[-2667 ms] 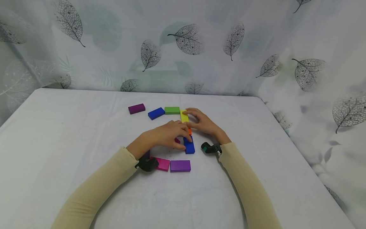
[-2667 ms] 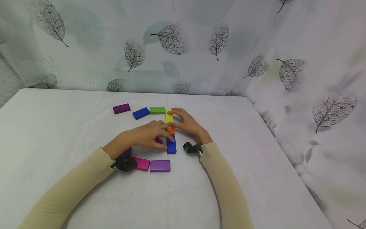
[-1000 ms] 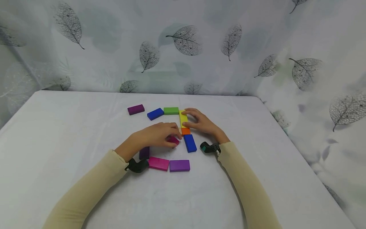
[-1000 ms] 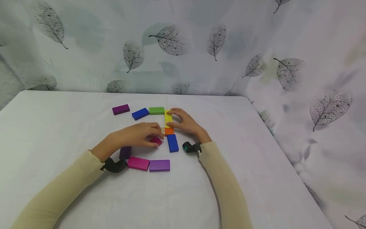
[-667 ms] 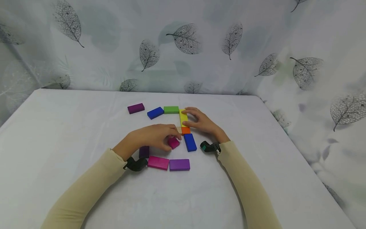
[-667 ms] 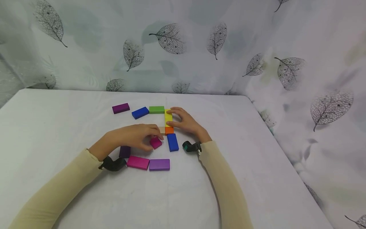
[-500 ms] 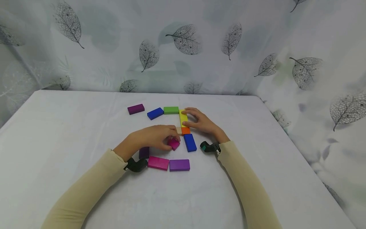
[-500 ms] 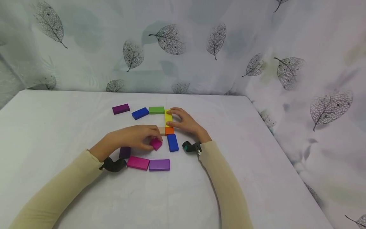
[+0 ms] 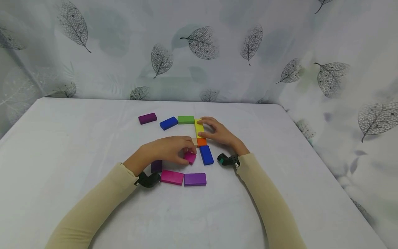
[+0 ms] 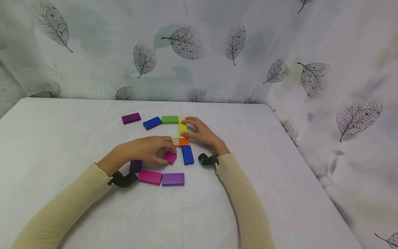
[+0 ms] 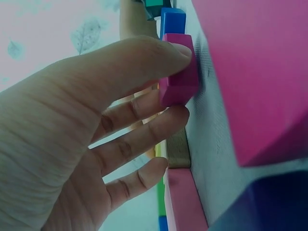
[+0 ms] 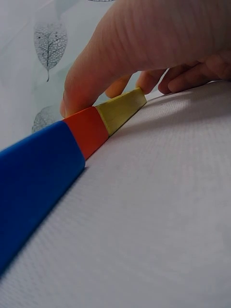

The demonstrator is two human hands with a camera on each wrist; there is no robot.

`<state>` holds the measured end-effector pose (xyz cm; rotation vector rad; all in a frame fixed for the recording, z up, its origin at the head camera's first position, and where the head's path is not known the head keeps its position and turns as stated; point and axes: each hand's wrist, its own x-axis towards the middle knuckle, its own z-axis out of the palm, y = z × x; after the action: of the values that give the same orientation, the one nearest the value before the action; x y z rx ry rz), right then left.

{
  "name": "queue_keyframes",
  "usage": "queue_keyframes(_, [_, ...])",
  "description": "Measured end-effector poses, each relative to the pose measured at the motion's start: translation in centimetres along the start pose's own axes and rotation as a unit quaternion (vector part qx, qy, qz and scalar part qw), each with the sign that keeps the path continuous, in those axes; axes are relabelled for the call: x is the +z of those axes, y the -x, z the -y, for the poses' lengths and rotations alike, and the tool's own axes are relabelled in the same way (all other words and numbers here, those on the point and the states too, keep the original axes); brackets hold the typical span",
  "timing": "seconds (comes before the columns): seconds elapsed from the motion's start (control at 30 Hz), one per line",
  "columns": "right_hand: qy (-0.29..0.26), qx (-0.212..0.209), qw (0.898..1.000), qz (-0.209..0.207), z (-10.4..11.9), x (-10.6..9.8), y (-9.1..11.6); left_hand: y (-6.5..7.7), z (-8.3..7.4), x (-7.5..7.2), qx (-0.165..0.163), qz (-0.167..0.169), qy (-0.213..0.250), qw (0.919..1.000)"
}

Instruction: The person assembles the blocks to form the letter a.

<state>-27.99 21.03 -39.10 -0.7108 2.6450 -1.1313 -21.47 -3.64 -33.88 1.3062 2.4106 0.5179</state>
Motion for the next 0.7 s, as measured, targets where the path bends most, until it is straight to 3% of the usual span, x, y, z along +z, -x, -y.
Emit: queue_keyframes(0.7, [0.002,0.005,1.0,0.001,0.3,-0.1,0.1,-0.1,-1.4,0.3,0.034,-0.028,0.027,0.9987])
